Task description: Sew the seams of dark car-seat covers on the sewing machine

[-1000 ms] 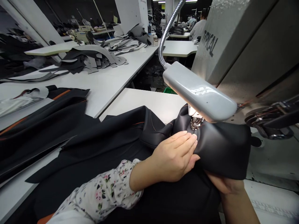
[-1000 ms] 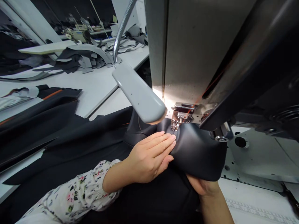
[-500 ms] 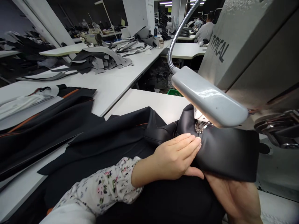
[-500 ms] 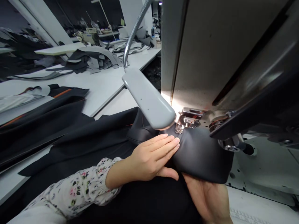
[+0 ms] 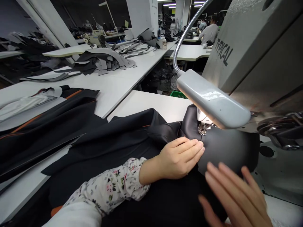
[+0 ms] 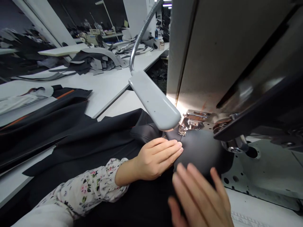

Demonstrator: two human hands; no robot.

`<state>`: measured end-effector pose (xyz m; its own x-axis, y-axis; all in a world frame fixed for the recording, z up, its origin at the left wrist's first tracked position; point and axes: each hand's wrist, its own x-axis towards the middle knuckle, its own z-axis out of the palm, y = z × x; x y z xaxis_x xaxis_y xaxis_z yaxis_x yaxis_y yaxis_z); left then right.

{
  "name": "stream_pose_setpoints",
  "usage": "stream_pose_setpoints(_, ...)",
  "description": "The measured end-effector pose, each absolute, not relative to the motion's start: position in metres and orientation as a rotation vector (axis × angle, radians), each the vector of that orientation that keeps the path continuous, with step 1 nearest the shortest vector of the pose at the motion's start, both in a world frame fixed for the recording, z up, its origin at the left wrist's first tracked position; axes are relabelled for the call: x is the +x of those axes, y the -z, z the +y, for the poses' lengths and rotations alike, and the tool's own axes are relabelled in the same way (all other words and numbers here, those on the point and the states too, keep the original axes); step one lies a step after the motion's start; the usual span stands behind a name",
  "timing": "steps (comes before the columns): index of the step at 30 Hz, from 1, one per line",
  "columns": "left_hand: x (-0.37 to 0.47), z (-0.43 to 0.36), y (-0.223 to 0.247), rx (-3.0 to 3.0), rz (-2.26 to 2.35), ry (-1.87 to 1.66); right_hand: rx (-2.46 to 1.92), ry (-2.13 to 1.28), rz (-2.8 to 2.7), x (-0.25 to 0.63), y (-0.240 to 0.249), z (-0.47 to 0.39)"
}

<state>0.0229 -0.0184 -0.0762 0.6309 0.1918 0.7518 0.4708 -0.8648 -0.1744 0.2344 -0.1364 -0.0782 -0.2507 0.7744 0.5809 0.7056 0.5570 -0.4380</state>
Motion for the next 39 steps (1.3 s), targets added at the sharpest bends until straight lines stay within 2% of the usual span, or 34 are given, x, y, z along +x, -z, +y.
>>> stream_pose_setpoints(3, 0.027, -0.021, 0.071, -2.524, -0.570, 1.156, -1.166, 0.385, -2.279, 0.247, 0.073, -0.093)
stream_pose_setpoints(5, 0.030, -0.022, 0.068, -2.531, -0.587, 1.178, -1.142, 0.466, -2.322, 0.257, 0.070, -0.073)
stream_pose_setpoints(19, 0.048, -0.008, 0.078, -2.425, -0.579, 1.385, -1.058, 0.401, -2.275, 0.270, 0.061, -0.037)
stream_pose_setpoints(32, 0.045, -0.006, 0.098, -2.524, -0.472, 1.408, -1.126, 0.335, -2.123, 0.269, 0.075, -0.019)
stream_pose_setpoints(36, 0.050, -0.013, 0.104, -2.482, -0.679, 1.317, -1.123, 0.347, -2.088, 0.269, 0.078, -0.014)
stream_pose_setpoints(39, 0.051, -0.015, 0.103, -2.566, -0.791, 1.388, -1.134, 0.329, -2.054, 0.270, 0.082, -0.010)
